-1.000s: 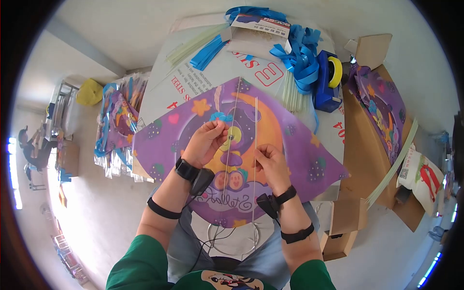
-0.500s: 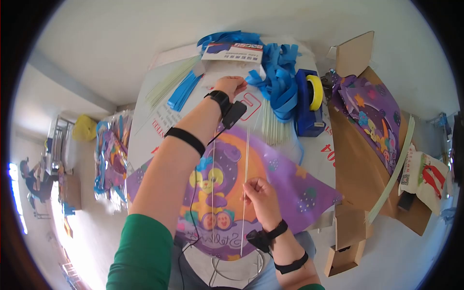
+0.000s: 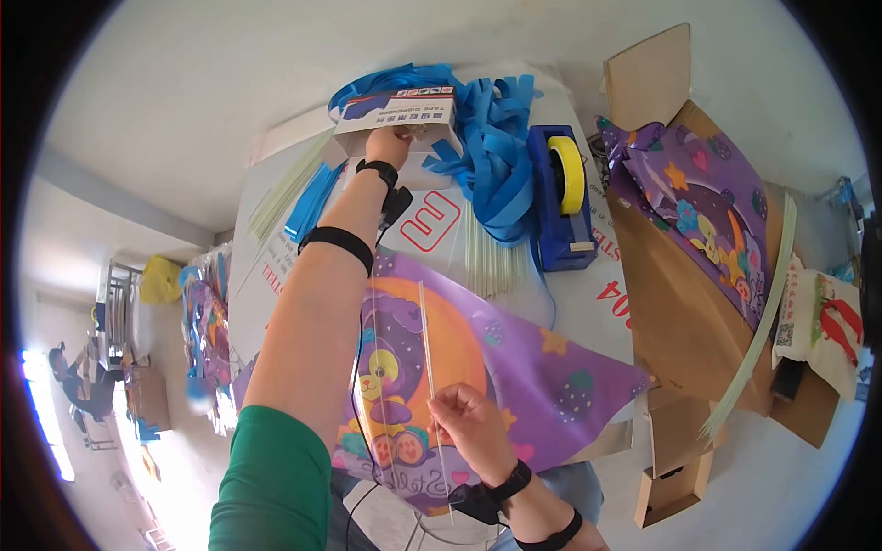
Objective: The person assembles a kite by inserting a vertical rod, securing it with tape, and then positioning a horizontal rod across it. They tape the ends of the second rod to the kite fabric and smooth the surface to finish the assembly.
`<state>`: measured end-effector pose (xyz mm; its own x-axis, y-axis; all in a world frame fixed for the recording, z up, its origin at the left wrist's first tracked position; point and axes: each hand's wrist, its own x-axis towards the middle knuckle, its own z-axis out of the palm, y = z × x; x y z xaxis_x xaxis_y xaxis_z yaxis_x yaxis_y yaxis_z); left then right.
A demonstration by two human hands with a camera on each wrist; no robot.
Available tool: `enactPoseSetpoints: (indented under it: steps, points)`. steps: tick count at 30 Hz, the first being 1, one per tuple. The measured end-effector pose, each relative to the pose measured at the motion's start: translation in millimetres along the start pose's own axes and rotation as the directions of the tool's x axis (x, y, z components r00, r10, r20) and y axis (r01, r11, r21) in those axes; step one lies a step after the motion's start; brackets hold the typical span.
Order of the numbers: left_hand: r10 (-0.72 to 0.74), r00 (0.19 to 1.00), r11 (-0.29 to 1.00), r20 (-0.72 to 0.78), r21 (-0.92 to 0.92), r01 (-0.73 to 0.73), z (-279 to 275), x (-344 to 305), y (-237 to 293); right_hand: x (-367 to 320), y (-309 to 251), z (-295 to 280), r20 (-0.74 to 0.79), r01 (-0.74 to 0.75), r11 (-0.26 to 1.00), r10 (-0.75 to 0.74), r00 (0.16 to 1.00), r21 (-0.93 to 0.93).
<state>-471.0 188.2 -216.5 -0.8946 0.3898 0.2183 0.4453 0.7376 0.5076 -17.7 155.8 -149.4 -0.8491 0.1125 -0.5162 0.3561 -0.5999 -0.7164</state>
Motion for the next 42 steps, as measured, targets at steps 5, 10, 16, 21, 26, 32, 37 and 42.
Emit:
enactPoseSetpoints:
  steps: [5, 10, 16, 21, 26, 32, 37, 42]
  points:
    - [0.052, 0.995, 0.997, 0.082, 0.045, -0.056, 8, 1, 9, -1, 3, 1, 0.023, 0.007, 0.999, -0.006, 1.0, -0.049]
    - [0.137, 0.987, 0.99, -0.09, 0.041, -0.133, 37, 20, -9, 1, 14, 3, 0.031, 0.043, 0.999, -0.043, 0.999, 0.003]
    - [0.044, 0.999, 0.991, -0.021, 0.131, -0.04, 25, 11, 0, 2, 15, 4, 0.017, 0.045, 0.996, -0.044, 0.999, -0.081]
    - [0.016, 0.995, 0.974, 0.099, 0.224, -0.038, 17, 11, 5, 2, 18, 5, 0.02, 0.054, 0.993, -0.052, 0.998, -0.106]
    - [0.243, 0.965, 0.865, 0.096, 0.428, -0.261, 15, 8, 5, 1, 18, 5, 0.024, 0.058, 0.988, -0.055, 0.998, -0.142]
    - [0.328, 0.936, 0.853, 0.131, 0.385, -0.353, 4, 6, 14, 0, 14, 6, 0.031, 0.039, 0.983, -0.034, 0.999, -0.181]
    - [0.446, 0.89, 0.826, 0.092, 0.342, -0.449, 9, 12, 7, 2, 17, 7, 0.057, 0.074, 0.983, -0.065, 0.996, -0.169]
    - [0.425, 0.903, 0.855, 0.069, 0.296, -0.425, 6, 8, 13, 2, 16, 7, 0.058, 0.069, 0.982, -0.059, 0.997, -0.178]
